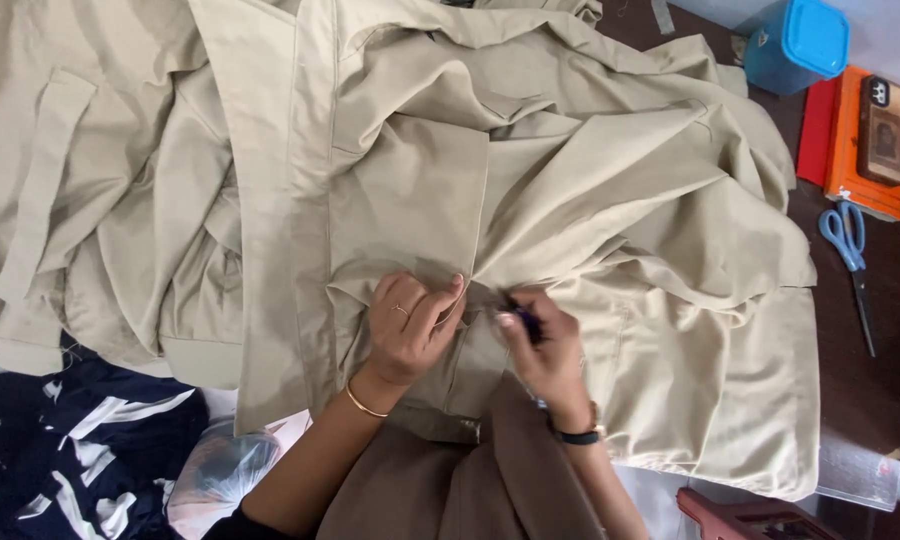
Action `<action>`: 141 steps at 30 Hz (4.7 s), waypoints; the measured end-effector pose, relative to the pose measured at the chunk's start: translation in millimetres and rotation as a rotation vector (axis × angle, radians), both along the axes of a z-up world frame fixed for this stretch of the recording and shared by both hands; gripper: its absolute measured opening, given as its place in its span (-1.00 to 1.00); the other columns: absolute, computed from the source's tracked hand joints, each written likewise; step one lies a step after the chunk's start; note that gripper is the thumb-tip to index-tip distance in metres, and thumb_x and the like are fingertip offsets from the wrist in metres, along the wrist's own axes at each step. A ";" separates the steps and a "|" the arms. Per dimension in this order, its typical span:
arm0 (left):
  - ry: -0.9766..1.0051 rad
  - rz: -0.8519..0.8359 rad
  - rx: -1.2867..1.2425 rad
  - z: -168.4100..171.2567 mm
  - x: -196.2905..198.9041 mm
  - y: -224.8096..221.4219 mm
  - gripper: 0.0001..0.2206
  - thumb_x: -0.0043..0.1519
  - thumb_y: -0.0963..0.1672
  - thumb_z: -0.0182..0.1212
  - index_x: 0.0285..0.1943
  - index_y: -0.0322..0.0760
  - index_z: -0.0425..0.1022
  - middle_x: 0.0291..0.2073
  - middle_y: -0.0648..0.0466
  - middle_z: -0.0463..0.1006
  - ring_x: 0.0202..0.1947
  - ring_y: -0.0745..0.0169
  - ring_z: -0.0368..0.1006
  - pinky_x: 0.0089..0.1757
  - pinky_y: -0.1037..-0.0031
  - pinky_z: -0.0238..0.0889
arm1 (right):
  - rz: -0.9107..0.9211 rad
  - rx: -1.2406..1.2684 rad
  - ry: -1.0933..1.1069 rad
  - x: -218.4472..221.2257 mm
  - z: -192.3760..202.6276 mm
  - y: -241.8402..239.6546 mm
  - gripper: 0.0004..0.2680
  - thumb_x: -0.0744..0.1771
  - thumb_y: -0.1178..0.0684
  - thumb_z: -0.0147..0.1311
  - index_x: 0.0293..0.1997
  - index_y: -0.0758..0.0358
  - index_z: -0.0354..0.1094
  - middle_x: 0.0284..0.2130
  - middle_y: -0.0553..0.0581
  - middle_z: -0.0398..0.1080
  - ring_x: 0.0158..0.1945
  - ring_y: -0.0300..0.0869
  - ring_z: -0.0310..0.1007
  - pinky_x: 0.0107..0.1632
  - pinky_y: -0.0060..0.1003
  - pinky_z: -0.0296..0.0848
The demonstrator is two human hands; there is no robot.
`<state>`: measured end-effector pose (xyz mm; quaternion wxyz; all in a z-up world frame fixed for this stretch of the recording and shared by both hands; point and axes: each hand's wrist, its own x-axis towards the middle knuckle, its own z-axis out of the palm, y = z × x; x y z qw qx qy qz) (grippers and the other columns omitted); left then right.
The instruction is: Trimming loose threads from a tan garment using thread snips during a quality control process.
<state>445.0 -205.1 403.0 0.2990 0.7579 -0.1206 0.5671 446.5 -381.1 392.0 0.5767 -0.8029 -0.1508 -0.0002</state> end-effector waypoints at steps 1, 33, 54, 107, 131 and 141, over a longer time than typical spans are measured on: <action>-0.014 0.001 -0.003 2.1 0.6 -0.2 -0.83 0.01 -0.30 0.26 -0.57 -0.27 0.43 -0.76 0.16 0.12 -0.78 0.34 0.08 -0.54 0.53 0.17 | -0.015 -0.012 -0.053 -0.6 3.4 11.7 -0.92 0.25 0.16 0.07 -0.29 0.32 0.37 -0.69 0.11 0.30 -0.65 -0.25 0.21 -0.55 -0.39 0.27; -0.042 -0.053 -0.017 -3.6 -6.7 -3.6 -0.78 0.04 -0.30 0.23 -0.62 -0.26 0.35 -0.78 0.16 0.11 -0.79 0.35 0.06 -0.57 0.57 0.12 | -0.067 0.260 -0.065 4.5 24.8 34.2 -0.88 0.26 0.13 0.07 -0.26 0.36 0.26 -0.71 0.01 0.15 -0.58 -0.34 0.12 -0.44 -0.47 0.17; 0.490 0.295 -0.409 7.4 33.2 129.2 -0.60 0.15 -0.05 0.25 0.12 -0.23 0.31 0.09 -0.14 0.25 0.16 -0.07 0.17 0.09 0.17 0.06 | 0.684 -0.004 0.420 -24.8 -5.7 -12.9 -0.66 0.33 -0.07 -0.06 -0.67 0.12 -0.09 -0.74 -0.12 -0.14 -0.65 -0.38 -0.18 -0.57 -0.39 -0.21; 0.594 -0.091 -0.409 57.9 -16.9 60.6 -0.89 0.06 -0.26 0.27 -0.35 -0.17 0.58 -0.56 0.11 0.55 -0.47 0.12 0.51 -0.34 0.43 0.37 | -0.006 0.205 -0.433 28.0 43.4 132.3 -0.88 0.24 0.37 -0.01 -0.45 0.25 0.26 -0.48 0.06 0.17 -0.45 -0.08 0.29 -0.32 -0.35 0.30; 0.698 -0.202 -0.789 54.1 -20.3 77.7 -0.96 0.08 -0.20 0.32 -0.37 -0.30 0.57 -0.56 0.09 0.54 -0.44 0.54 0.27 -0.25 0.58 0.29 | 0.012 -0.161 -0.234 12.3 30.3 131.3 -0.88 0.34 0.00 -0.10 -0.34 0.16 0.22 -0.79 0.17 0.24 -0.70 0.06 0.34 -0.61 -0.26 0.27; 0.948 -0.035 -0.649 17.0 -44.4 130.1 -0.80 0.27 -0.02 0.18 -0.14 -0.19 0.46 -0.36 0.04 0.45 -0.34 0.29 0.31 -0.18 0.38 0.21 | 0.155 0.131 -0.029 3.4 65.5 85.4 -0.89 0.27 0.05 0.01 -0.40 0.23 0.22 -0.76 0.19 0.21 -0.68 -0.07 0.21 -0.55 -0.23 0.21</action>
